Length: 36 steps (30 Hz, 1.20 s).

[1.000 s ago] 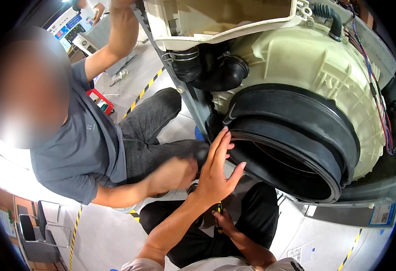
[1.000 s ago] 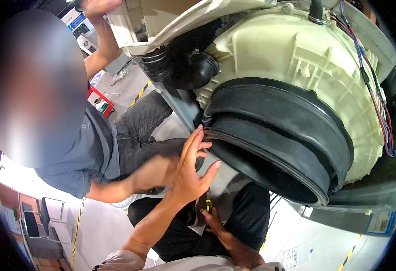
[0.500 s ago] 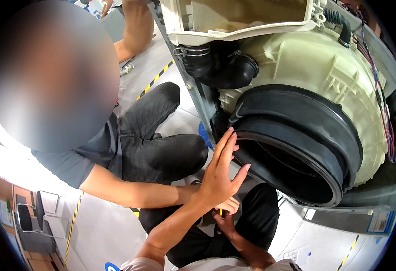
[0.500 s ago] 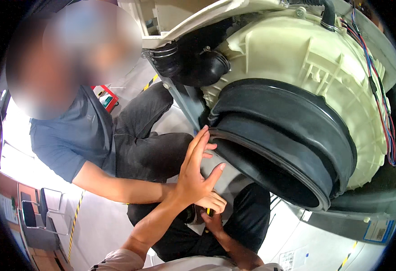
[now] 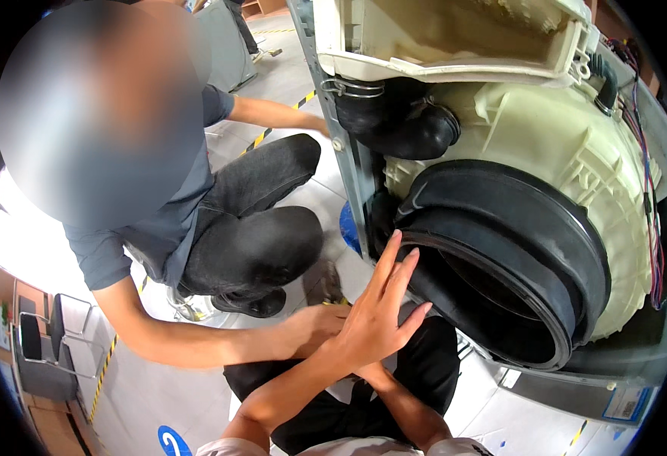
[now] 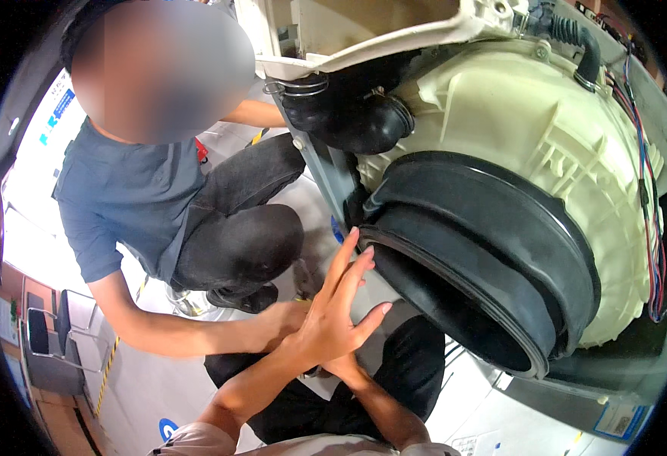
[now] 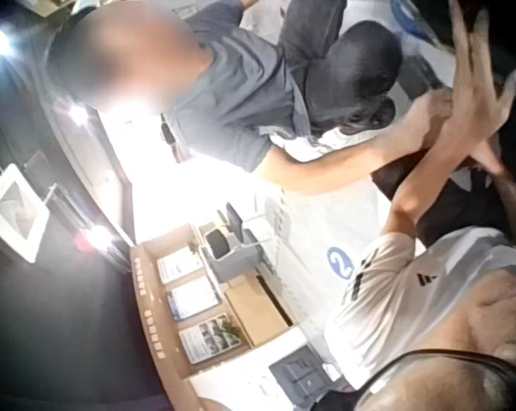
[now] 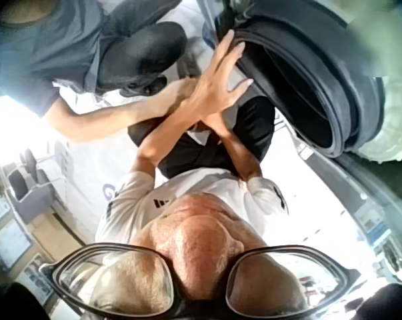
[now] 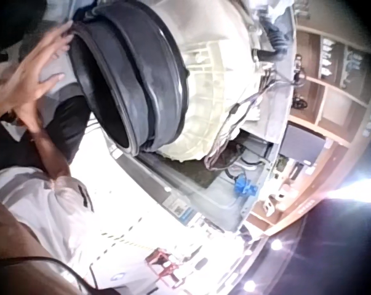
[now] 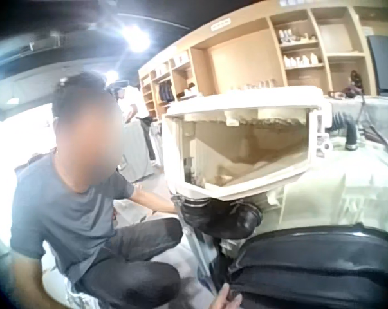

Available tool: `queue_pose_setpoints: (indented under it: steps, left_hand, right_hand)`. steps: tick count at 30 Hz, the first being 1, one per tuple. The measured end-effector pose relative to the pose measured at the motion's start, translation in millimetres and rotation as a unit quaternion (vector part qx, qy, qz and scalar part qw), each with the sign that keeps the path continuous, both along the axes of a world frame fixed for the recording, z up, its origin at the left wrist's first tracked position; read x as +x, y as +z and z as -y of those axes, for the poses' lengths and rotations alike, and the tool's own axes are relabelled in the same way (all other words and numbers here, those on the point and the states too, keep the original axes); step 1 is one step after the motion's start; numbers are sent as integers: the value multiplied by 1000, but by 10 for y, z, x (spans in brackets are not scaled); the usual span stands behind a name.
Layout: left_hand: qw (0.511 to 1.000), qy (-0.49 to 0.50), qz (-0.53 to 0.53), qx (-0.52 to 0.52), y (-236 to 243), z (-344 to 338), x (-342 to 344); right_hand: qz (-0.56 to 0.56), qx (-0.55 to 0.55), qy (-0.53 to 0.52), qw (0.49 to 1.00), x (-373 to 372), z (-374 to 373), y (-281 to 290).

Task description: The person uses pliers to compress a metal clamp on a black rubber hose inside a washing machine, then pulls the hose away from its connection point while another person assists.

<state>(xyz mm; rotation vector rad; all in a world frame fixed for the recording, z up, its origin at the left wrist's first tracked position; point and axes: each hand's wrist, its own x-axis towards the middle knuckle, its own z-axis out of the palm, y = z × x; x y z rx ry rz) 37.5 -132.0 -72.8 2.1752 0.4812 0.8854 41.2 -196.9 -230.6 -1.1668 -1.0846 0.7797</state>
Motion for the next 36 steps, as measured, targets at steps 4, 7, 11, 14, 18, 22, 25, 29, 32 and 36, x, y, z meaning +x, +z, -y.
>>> queue_pose_setpoints:
  steps: [4,7,11,14,18,22,25,29,32,36]
  left_hand:
    - [999,-7,-22,48,72,89,-33]
    - [999,-17,-28,37,97,153,-58]
    - [998,-6,-24,64,103,125,-142]
    - [997,8,32,69,79,65,-179]
    - [991,43,73,104,55,42,-283]
    - [994,15,-6,106,-28,109,-330]
    - [991,-22,-87,101,-136,149,-347]
    - [986,-14,-130,101,-411,159,-539]
    - [982,18,-165,94,-552,226,-888]
    - [968,63,-221,100,-633,311,-1242]
  right_hand:
    - [83,7,33,996,37,-298,442]
    - [63,31,31,997,-12,-319,211]
    - [-67,-57,64,994,112,58,273]
    - [273,-33,28,961,612,244,431]
    - [303,50,-15,952,1157,615,1595]
    - [319,244,-116,908,1533,992,2345]
    - [383,251,-292,840,1710,1180,2683]
    - [454,195,-393,776,1930,1054,3013]
    - [543,96,-387,739,1998,860,3132]
    - [600,121,-369,700,2186,941,3187]
